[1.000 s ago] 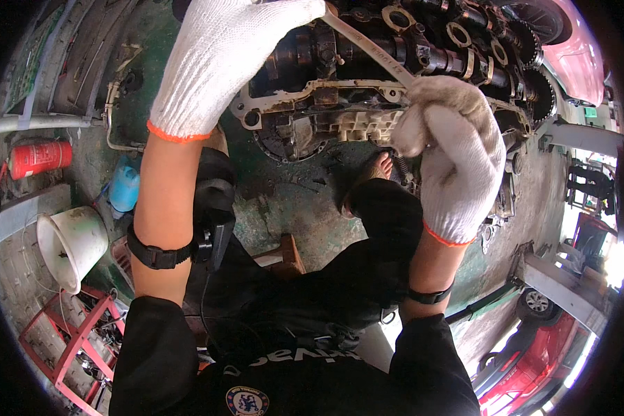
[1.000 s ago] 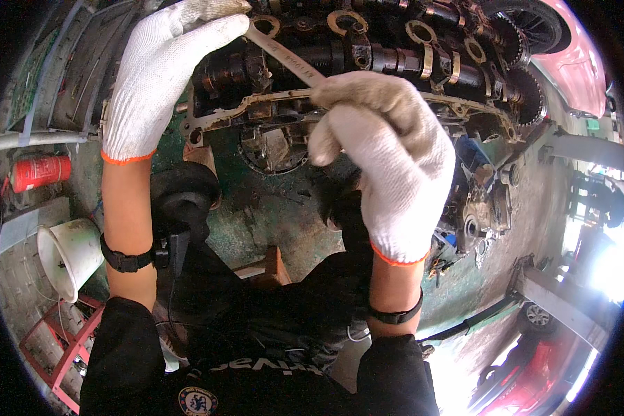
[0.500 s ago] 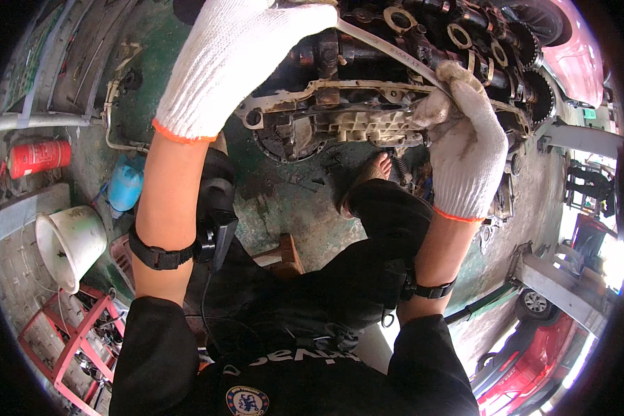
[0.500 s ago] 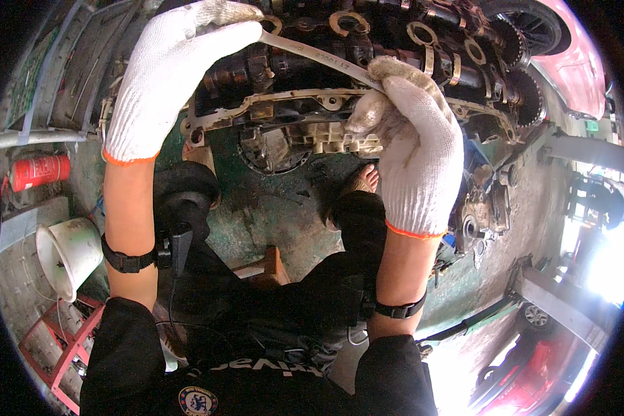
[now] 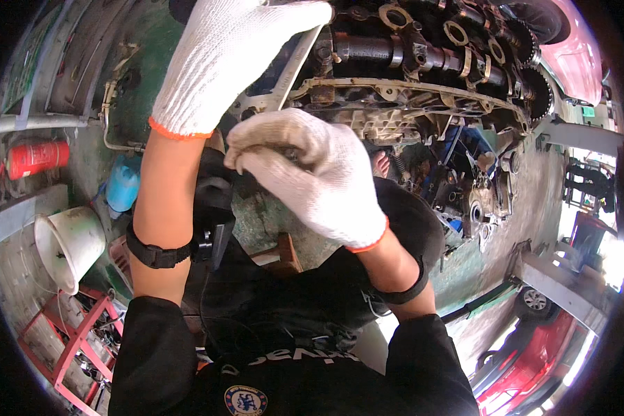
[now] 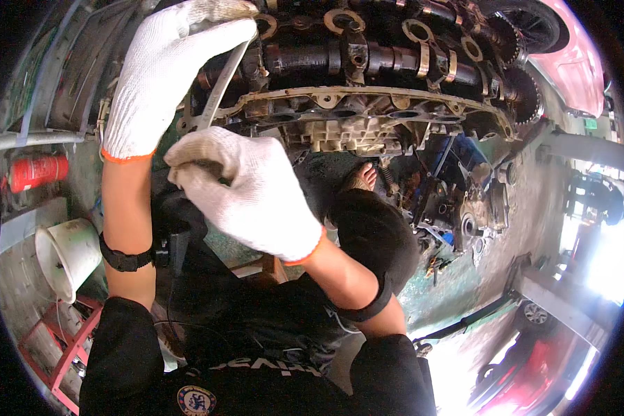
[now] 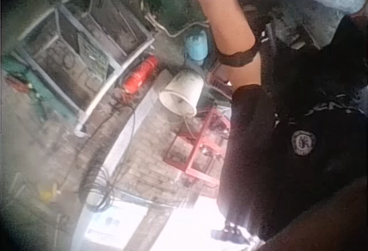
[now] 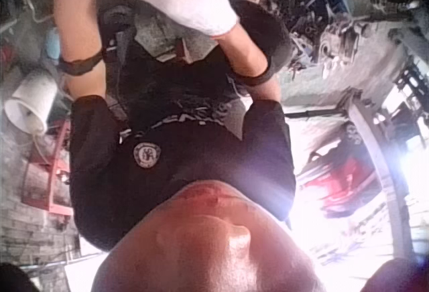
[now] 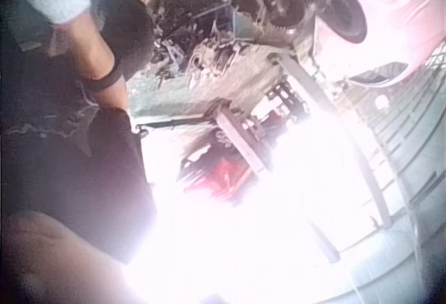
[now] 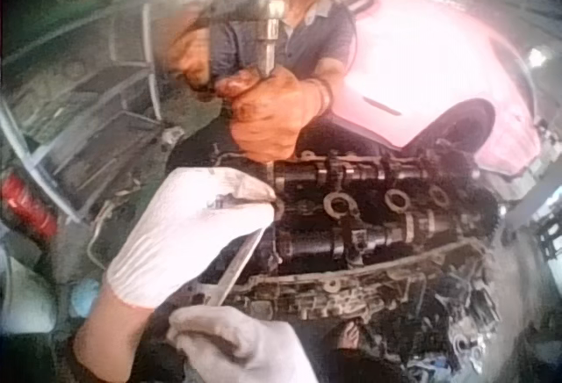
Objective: The person uses a wrench to loosen and remove bolts from a disassembled engine block. They repeatedly reposition the wrench and remove bolts one at a time, placing them aside. Another person is visible working on the engine in the background.
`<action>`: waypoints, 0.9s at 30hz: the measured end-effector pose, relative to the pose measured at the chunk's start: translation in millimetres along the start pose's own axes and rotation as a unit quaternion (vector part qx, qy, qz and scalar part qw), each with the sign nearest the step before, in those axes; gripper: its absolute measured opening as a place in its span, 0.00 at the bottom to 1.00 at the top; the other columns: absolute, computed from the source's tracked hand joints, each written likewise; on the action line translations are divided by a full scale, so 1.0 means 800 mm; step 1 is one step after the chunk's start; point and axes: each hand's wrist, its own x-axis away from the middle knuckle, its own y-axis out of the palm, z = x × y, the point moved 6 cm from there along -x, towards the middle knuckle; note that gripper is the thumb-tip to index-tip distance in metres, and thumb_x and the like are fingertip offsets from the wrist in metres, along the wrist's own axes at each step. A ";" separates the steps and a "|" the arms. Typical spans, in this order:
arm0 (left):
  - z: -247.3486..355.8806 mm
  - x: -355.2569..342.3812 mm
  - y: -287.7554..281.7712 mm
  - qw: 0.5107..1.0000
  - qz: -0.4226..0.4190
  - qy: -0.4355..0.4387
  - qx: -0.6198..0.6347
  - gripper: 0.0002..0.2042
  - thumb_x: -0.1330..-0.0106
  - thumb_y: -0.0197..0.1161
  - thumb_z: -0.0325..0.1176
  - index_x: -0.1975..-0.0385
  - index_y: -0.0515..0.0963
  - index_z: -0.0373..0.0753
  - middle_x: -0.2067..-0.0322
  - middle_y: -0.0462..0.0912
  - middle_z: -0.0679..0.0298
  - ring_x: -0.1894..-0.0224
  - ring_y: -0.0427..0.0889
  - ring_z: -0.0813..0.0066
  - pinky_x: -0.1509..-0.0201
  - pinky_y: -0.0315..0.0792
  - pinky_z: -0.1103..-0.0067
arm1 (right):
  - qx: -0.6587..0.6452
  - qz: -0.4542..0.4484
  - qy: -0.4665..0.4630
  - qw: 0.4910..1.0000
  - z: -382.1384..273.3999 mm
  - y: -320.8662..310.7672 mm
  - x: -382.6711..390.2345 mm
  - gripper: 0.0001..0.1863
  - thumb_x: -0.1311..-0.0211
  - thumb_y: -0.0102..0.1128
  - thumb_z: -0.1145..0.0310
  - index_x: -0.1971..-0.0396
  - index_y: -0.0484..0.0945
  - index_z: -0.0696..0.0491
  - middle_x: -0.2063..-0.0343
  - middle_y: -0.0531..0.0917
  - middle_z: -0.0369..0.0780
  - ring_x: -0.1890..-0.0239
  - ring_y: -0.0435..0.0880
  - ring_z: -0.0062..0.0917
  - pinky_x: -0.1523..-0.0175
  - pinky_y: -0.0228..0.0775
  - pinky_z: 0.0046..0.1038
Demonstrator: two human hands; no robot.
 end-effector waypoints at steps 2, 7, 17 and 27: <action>0.001 -0.005 0.000 0.999 -0.012 0.003 0.045 0.12 0.35 0.68 0.30 0.59 0.85 0.27 0.66 0.88 0.59 0.64 0.84 0.78 0.58 0.76 0.82 | 0.034 0.005 -0.020 0.999 -0.004 0.005 -0.001 0.11 0.34 0.65 0.77 0.53 0.84 0.58 0.65 0.90 0.40 0.61 0.90 0.22 0.54 0.81 0.23; 0.003 0.005 -0.006 0.999 0.040 0.001 0.021 0.12 0.36 0.68 0.29 0.58 0.85 0.27 0.65 0.88 0.60 0.62 0.84 0.78 0.55 0.76 0.83 | -0.009 -0.010 -0.093 0.996 -0.026 -0.002 0.002 0.11 0.35 0.65 0.77 0.54 0.83 0.63 0.66 0.90 0.42 0.63 0.90 0.23 0.56 0.82 0.24; 0.003 0.006 -0.011 0.997 0.073 0.010 -0.002 0.13 0.35 0.68 0.29 0.55 0.84 0.26 0.62 0.88 0.59 0.59 0.84 0.77 0.51 0.75 0.82 | -0.115 0.046 -0.099 0.987 -0.034 -0.067 0.004 0.12 0.36 0.52 0.73 0.62 0.81 0.65 0.72 0.85 0.45 0.78 0.83 0.22 0.73 0.73 0.17; 0.011 0.011 -0.009 0.992 0.075 0.031 -0.095 0.12 0.34 0.68 0.31 0.56 0.85 0.28 0.64 0.89 0.59 0.62 0.84 0.76 0.55 0.76 0.80 | -0.146 0.144 -0.079 0.976 -0.027 -0.123 0.013 0.13 0.42 0.49 0.78 0.66 0.84 0.64 0.71 0.87 0.43 0.71 0.87 0.26 0.63 0.79 0.23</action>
